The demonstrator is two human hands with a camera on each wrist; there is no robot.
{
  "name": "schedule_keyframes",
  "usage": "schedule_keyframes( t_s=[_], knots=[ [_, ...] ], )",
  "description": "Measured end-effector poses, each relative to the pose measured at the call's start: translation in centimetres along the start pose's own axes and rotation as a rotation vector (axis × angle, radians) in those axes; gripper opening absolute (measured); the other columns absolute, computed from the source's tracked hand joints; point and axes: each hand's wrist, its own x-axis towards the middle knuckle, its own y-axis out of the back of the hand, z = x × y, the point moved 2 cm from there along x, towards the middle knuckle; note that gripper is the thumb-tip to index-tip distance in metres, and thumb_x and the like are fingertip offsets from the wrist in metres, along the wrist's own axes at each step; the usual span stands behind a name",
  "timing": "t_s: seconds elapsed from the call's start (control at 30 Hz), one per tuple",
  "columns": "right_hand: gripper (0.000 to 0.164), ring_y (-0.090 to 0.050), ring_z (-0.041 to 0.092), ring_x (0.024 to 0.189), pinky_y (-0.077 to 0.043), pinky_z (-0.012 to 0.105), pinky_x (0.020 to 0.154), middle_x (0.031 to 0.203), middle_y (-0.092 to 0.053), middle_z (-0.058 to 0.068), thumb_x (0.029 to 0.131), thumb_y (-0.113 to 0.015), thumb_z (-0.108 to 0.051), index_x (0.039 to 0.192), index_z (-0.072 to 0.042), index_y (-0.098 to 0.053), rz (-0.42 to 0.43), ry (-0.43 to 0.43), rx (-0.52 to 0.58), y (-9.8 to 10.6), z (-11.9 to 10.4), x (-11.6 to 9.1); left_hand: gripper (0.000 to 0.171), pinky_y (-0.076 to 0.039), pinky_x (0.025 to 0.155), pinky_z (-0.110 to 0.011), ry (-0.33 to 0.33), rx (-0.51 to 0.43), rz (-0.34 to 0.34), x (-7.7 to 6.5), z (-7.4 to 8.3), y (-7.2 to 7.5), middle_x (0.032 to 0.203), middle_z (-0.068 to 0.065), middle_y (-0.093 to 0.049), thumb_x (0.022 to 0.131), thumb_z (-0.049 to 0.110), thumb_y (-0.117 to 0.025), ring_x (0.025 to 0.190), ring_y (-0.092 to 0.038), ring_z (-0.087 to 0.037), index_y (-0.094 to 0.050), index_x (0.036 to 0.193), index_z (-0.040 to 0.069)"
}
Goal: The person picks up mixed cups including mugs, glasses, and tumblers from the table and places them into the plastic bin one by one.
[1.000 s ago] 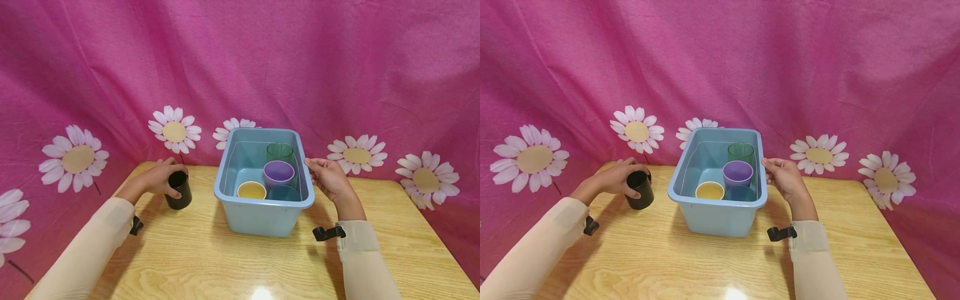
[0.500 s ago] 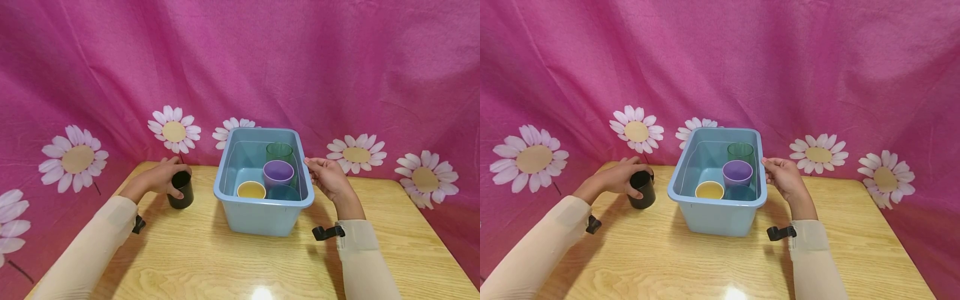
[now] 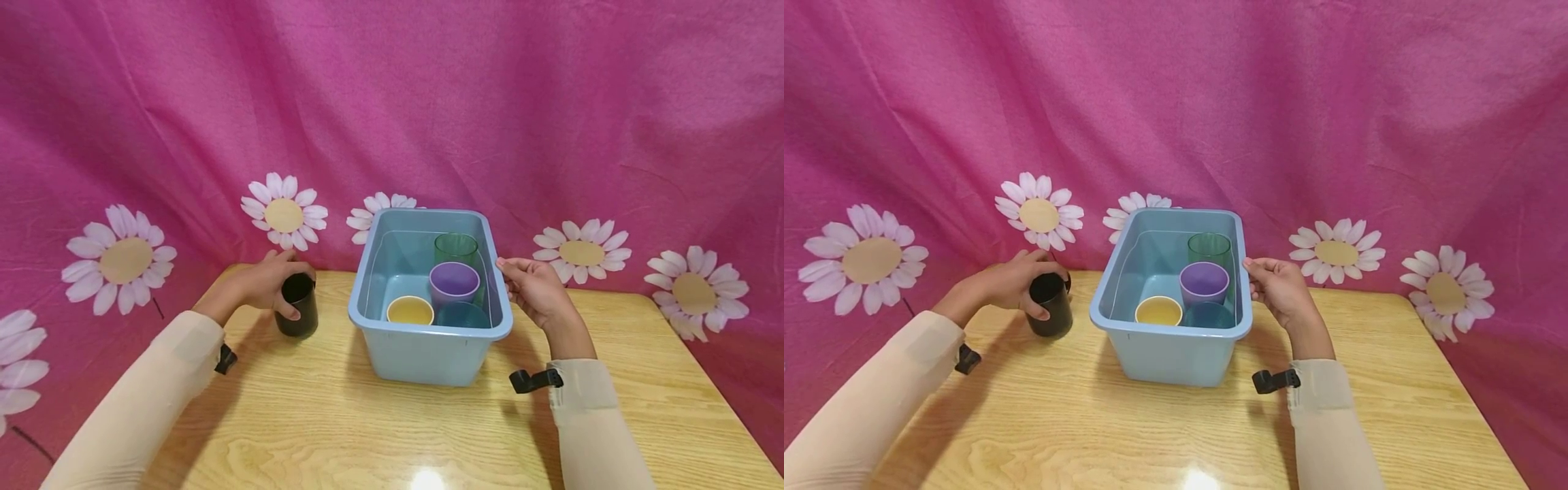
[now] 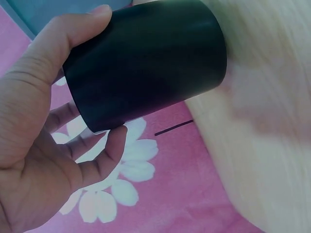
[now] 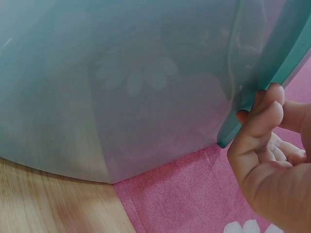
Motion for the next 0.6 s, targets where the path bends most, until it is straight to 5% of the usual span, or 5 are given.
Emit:
schedule_keyframes(
  t_s=[0.6],
  knots=[
    [0.016, -0.058, 0.009, 0.060, -0.052, 0.018, 0.057, 0.072, -0.066, -0.001, 0.099, -0.068, -0.024, 0.097, -0.010, -0.076, 0.004, 0.001, -0.011, 0.0, 0.0, 0.0, 0.061, -0.048, 0.087, -0.048, -0.036, 0.002, 0.015, -0.1, 0.7, 3.0, 0.119, -0.012, -0.053, 0.066, 0.024, -0.097, 0.111, -0.045, -0.034, -0.069, 0.119, 0.017]
  ],
)
